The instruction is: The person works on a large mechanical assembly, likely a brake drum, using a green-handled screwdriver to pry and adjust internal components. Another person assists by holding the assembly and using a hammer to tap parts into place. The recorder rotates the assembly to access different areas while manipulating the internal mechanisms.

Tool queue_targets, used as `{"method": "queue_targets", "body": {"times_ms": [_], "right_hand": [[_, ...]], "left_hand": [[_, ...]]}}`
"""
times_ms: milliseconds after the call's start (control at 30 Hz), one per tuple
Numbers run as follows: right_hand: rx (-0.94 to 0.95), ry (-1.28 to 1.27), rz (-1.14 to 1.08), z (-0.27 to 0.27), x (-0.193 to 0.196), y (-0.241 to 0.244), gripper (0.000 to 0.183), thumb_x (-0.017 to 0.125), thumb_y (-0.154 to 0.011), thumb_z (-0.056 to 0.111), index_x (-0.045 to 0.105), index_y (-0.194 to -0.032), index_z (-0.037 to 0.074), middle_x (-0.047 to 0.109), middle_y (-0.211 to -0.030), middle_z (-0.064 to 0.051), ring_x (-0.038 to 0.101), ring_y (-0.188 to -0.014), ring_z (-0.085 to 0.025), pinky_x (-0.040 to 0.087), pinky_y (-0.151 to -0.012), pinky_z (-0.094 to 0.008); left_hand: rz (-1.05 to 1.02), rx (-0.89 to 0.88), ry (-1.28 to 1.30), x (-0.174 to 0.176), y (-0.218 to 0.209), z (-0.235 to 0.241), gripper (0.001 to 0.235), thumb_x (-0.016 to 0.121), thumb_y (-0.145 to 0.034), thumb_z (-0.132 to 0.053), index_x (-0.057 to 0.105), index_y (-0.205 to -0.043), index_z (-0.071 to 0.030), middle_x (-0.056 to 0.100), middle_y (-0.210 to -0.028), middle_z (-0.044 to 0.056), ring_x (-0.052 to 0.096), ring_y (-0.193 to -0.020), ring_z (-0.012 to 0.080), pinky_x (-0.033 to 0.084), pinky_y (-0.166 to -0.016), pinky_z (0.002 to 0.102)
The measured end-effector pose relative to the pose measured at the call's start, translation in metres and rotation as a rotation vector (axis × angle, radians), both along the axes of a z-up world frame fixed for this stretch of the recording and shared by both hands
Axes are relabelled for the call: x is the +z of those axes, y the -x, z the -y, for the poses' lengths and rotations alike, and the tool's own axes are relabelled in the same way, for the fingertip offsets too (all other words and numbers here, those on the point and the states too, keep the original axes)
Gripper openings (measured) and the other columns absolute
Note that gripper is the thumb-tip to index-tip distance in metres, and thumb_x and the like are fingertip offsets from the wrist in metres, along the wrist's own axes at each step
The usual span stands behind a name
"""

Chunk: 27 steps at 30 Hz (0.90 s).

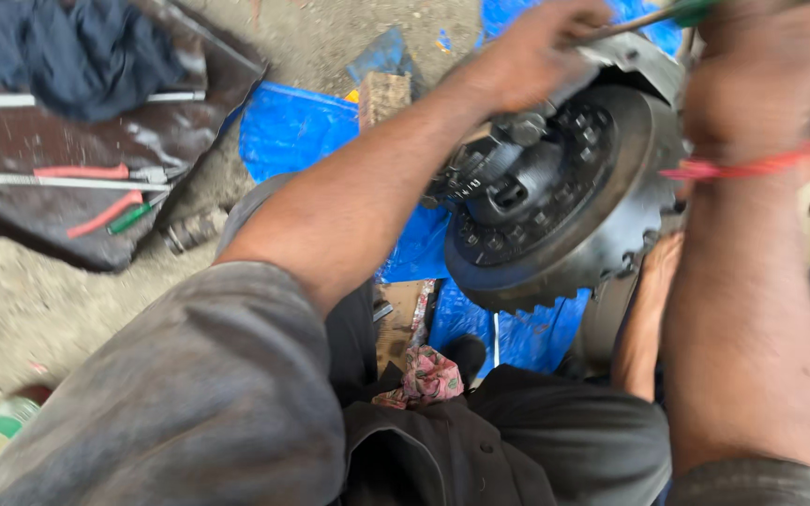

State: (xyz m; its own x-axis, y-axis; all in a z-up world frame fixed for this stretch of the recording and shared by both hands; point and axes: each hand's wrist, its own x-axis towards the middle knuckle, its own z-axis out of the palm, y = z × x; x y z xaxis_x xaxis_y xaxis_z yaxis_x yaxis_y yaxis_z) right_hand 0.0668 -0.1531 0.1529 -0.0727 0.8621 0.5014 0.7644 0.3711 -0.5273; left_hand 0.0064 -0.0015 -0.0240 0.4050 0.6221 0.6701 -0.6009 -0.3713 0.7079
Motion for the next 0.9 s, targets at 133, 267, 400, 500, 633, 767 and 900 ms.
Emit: {"method": "queue_targets", "body": {"times_ms": [133,267,400,500,633,767,900], "right_hand": [[-0.144,-0.044,-0.31,0.073,0.009,-0.003,0.034,0.073,-0.103,0.0,0.053,-0.131,0.003,0.061,-0.1,-0.007,0.058,-0.081,-0.016,0.048,-0.072,-0.03],[-0.284,-0.178,-0.652,0.153,0.001,-0.008,0.039,0.071,-0.101,0.002,0.05,-0.134,0.007,0.059,-0.092,-0.005,0.056,-0.07,-0.015,0.046,-0.061,-0.029],[-0.604,-0.232,-0.963,0.199,-0.06,-0.04,0.045,0.069,-0.099,0.003,0.047,-0.137,0.011,0.057,-0.084,-0.003,0.055,-0.059,-0.013,0.044,-0.049,-0.027],[-0.955,-0.108,-0.788,0.191,-0.124,-0.064,0.028,0.076,-0.098,0.009,0.055,-0.116,0.01,0.068,-0.092,-0.003,0.067,-0.06,-0.012,0.042,-0.043,-0.026],[-0.761,-0.336,-0.495,0.149,-0.163,-0.062,0.033,0.088,-0.093,0.014,0.061,-0.111,0.006,0.064,-0.098,-0.004,0.06,-0.085,-0.015,0.052,-0.075,-0.029],[-1.099,-0.193,-0.26,0.125,-0.137,-0.046,0.047,0.091,-0.084,0.035,0.058,-0.097,0.003,0.065,-0.083,-0.011,0.06,-0.075,-0.025,0.051,-0.073,-0.038],[-1.147,-0.245,-0.02,0.123,-0.128,-0.047,0.05,0.09,-0.085,0.039,0.058,-0.087,0.001,0.065,-0.082,-0.018,0.063,-0.074,-0.036,0.05,-0.069,-0.045]], "left_hand": [[-0.563,0.296,0.135,-0.024,0.021,-0.013,0.022,0.064,-0.081,-0.019,0.073,-0.098,-0.007,0.077,-0.097,0.018,0.074,-0.095,0.0307,0.056,-0.086,0.041],[-0.836,0.252,0.144,-0.043,0.029,-0.005,0.032,0.065,-0.084,-0.029,0.075,-0.1,-0.003,0.072,-0.106,0.026,0.07,-0.107,0.0381,0.053,-0.094,0.045],[-0.993,0.252,0.059,-0.079,0.016,0.013,0.044,0.065,-0.091,-0.038,0.072,-0.105,0.003,0.068,-0.111,0.029,0.065,-0.11,0.0421,0.049,-0.096,0.046],[-0.929,0.201,0.22,-0.103,0.016,0.03,0.041,0.063,-0.095,-0.035,0.074,-0.108,0.002,0.07,-0.114,0.029,0.068,-0.112,0.0415,0.05,-0.098,0.046],[-0.772,0.262,0.421,-0.105,0.014,0.045,0.039,0.064,-0.092,-0.031,0.074,-0.112,0.001,0.075,-0.106,0.025,0.073,-0.1,0.0358,0.054,-0.09,0.044],[-0.653,0.115,0.814,-0.099,0.02,0.042,0.047,0.062,-0.096,-0.035,0.068,-0.122,0.003,0.074,-0.112,0.022,0.07,-0.097,0.0287,0.054,-0.087,0.044],[-0.569,0.087,1.036,-0.115,0.008,0.033,0.049,0.063,-0.092,-0.031,0.064,-0.122,0.009,0.074,-0.111,0.021,0.073,-0.093,0.0304,0.057,-0.081,0.045]]}}
